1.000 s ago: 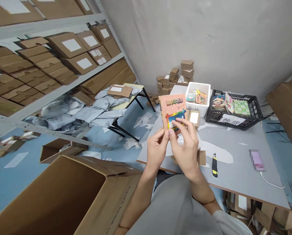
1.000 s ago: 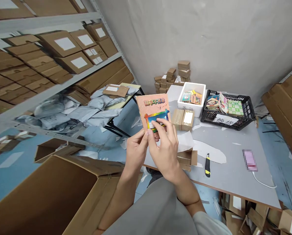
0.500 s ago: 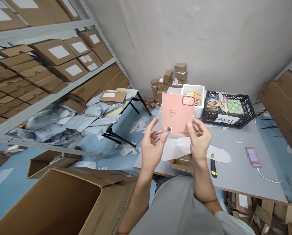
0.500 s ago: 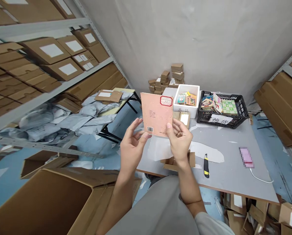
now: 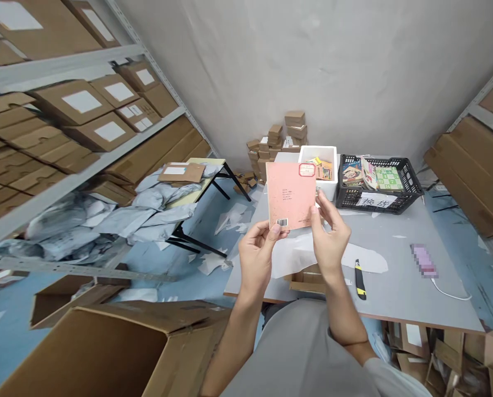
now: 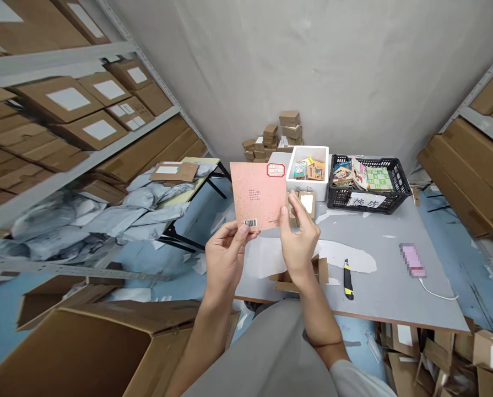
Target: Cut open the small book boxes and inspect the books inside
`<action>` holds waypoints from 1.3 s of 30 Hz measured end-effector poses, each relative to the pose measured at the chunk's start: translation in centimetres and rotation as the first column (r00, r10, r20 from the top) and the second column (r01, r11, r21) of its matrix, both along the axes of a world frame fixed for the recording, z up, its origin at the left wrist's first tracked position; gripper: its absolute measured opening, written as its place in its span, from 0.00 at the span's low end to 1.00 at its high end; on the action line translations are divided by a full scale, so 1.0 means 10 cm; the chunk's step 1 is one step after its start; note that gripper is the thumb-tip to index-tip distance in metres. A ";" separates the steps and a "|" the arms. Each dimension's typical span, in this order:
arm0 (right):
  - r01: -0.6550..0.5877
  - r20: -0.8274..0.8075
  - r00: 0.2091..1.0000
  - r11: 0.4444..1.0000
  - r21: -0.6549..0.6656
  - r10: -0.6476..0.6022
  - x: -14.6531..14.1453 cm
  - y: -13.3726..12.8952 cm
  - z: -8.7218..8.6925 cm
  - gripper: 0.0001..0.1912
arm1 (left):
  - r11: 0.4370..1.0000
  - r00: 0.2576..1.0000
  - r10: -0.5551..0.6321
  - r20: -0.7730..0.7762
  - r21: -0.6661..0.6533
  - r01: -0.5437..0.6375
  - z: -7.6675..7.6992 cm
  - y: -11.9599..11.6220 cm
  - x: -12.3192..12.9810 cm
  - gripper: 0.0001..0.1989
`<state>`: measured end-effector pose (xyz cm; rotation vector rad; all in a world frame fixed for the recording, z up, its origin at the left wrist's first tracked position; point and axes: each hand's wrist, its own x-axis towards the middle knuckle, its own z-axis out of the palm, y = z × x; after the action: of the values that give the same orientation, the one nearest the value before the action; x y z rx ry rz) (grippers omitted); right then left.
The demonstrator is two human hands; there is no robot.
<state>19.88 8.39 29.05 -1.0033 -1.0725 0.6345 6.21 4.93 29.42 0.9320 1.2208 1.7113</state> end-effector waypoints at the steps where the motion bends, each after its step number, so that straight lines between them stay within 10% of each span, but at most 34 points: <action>1: 0.045 0.035 0.998 0.999 0.026 -0.046 -0.02 -0.05 0.03 0.20 | 1.000 1.000 0.013 -0.008 0.002 -0.013 0.00 0.00 0.01 0.25; 39: -0.042 0.250 0.968 0.979 0.199 -0.010 -0.15 -0.34 0.17 0.17 | 0.995 0.994 0.074 -0.075 0.076 -0.069 0.06 -0.15 0.03 0.24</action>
<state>18.33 4.98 30.77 -0.9123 -1.3408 0.4071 6.51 3.40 30.03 1.0174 1.2626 1.8013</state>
